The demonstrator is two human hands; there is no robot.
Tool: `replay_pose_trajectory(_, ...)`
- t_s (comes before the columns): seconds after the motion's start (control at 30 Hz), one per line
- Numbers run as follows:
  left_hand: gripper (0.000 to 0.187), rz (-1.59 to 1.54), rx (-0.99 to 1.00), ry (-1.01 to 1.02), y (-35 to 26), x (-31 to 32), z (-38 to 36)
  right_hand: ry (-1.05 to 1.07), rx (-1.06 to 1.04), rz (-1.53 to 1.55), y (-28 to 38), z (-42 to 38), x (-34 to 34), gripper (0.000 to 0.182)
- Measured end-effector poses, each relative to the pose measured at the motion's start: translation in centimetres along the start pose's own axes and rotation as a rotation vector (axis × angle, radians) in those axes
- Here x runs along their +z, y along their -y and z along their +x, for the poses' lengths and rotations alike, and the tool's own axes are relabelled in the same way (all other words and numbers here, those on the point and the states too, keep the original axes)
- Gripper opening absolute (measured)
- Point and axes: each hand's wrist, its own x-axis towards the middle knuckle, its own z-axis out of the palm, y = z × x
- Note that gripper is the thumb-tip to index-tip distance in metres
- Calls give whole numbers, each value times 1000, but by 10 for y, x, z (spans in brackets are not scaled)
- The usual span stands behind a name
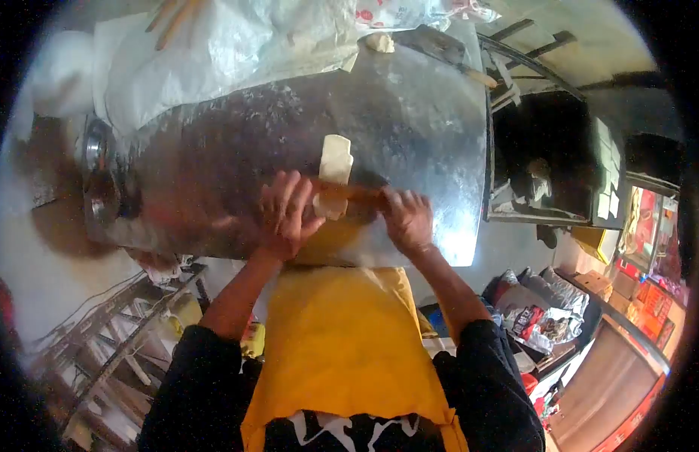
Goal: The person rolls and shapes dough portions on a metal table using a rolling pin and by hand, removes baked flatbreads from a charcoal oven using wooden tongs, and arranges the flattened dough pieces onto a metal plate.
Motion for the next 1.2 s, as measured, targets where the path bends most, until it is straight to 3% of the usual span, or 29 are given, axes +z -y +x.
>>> replay_pose_trajectory(0.07, 62, 45, 20, 41, -2, 9, -9, 34, 222, 140, -4, 27, -6, 44)
replay_pose_trajectory(0.13, 44, 164, 197, 71, 12, 33, -7, -64, 229, 155, -11, 65, -3, 48)
replay_pose_trajectory(0.17, 27, 135, 206, 78, 6, 22, 8, -56, 240, 160, -7, 70, -5, 48)
replay_pose_trajectory(0.23, 23, 43, 155, 69, -1, 15, 26, -265, 69, 155, 3, 73, -6, 55)
replay_pose_trajectory(0.27, 20, -38, 103, 40, -3, 13, 35, -263, 71, 156, 7, 65, 2, 55)
replay_pose_trajectory(0.33, 19, -114, 56, -11, -7, 14, 52, -44, 108, 329, 20, 40, 20, 60)
replay_pose_trajectory(0.4, 17, -114, -67, 51, -7, 17, 62, -50, 167, 317, 39, 41, 26, 65)
replay_pose_trajectory(0.47, 20, -105, -75, 30, -5, 24, 65, -5, 399, 363, 43, 49, 31, 66)
replay_pose_trajectory(0.57, 21, -98, -152, 86, 0, 30, 63, -4, 455, 400, 41, 57, 37, 67)
replay_pose_trajectory(0.63, 20, -412, -168, -14, 23, 52, 64, -2, 480, 395, 38, 59, 30, 68)
replay_pose_trajectory(0.67, 22, -693, -303, -35, 30, 58, 71, 34, 500, 378, 40, 61, 26, 71)
replay_pose_trajectory(0.73, 29, -397, -98, -120, 43, 67, 96, 74, 522, 358, 43, 62, 25, 75)
replay_pose_trajectory(0.77, 29, -402, -98, -122, 38, 60, 110, 55, 524, 342, 44, 63, 25, 77)
replay_pose_trajectory(0.87, 20, -295, -21, 60, 25, 46, 144, 39, 543, 325, 43, 63, 29, 81)
replay_pose_trajectory(0.93, 15, -156, -233, 386, 23, 45, 157, 40, 559, 327, 40, 63, 28, 82)
replay_pose_trajectory(0.97, 15, -155, -231, 386, 22, 43, 155, 67, 580, 340, 40, 64, 27, 83)
replay_pose_trajectory(1.03, 6, -185, 54, 224, 22, 32, 150, 82, 594, 362, 42, 67, 26, 83)
replay_pose_trajectory(1.13, 10, -156, 131, 334, 0, 8, 115, -40, 589, 305, 45, 67, 30, 82)
replay_pose_trajectory(1.2, 15, -132, 198, 235, -2, 11, 83, 40, 636, 266, 46, 71, 26, 76)
